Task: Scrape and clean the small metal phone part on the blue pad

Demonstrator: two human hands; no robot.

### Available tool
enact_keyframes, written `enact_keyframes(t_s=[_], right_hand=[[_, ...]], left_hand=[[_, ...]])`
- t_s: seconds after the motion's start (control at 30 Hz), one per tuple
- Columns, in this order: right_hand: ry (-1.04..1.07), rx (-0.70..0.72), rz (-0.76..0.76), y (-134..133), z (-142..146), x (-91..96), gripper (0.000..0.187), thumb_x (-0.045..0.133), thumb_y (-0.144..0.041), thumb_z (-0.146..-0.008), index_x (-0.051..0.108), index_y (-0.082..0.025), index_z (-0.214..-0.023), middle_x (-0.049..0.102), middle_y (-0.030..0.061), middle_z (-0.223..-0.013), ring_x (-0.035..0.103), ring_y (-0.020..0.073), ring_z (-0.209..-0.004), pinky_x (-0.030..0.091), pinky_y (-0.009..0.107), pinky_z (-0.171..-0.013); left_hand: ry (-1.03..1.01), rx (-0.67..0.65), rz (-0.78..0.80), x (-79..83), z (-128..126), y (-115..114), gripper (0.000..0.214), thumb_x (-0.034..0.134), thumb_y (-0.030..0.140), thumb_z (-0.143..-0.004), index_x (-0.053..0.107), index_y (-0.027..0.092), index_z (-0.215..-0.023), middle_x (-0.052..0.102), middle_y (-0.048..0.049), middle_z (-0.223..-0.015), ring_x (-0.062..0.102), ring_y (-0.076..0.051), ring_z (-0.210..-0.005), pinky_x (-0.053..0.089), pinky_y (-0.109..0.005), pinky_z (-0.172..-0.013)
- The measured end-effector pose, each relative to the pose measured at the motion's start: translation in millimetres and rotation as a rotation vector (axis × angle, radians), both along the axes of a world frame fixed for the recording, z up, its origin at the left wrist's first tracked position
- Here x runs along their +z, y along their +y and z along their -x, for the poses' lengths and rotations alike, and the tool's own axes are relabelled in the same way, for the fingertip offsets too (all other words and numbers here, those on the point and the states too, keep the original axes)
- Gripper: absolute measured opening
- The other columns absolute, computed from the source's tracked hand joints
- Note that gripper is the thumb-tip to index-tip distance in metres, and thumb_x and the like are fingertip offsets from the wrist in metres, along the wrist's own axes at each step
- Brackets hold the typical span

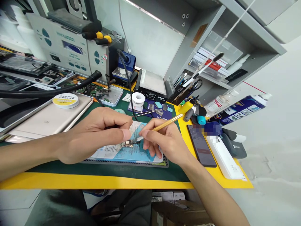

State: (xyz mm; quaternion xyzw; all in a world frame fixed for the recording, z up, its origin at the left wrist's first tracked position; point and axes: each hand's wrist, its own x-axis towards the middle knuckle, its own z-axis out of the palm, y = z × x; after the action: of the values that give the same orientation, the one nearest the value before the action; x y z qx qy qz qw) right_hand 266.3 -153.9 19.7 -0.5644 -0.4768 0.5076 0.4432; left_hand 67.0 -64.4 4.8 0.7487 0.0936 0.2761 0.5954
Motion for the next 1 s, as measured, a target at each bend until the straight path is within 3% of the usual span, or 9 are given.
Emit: enact_keyframes(t_s=[0.23,1.0], right_hand=[[0.013,0.012,-0.003,-0.5,-1.2,-1.1,0.016,0.081,-0.026,-0.082,0.072,-0.016,-0.073,0.071,0.0011,-0.054,0.057,0.0104,-0.035,0.039,0.015,-0.028],[0.017,0.038,0.002,-1.2,-2.7,-4.1,0.019,0.088,-0.027,-0.082,0.074,-0.015,-0.078,0.073,0.0004,-0.057,0.058,0.0083,-0.037,0.04,0.012,-0.031]], left_hand=[[0.003,0.017,0.003,-1.1,1.1,-0.8,0.038,0.054,0.022,-0.092,0.037,0.02,-0.059,0.029,0.0071,-0.056,0.028,-0.007,-0.054,0.02,-0.027,-0.049],[-0.028,-0.008,-0.007,-1.7,-0.6,1.6,0.038,0.054,0.022,-0.094,0.039,0.02,-0.06,0.029,0.0083,-0.055,0.027,-0.006,-0.053,0.02,-0.025,-0.047]])
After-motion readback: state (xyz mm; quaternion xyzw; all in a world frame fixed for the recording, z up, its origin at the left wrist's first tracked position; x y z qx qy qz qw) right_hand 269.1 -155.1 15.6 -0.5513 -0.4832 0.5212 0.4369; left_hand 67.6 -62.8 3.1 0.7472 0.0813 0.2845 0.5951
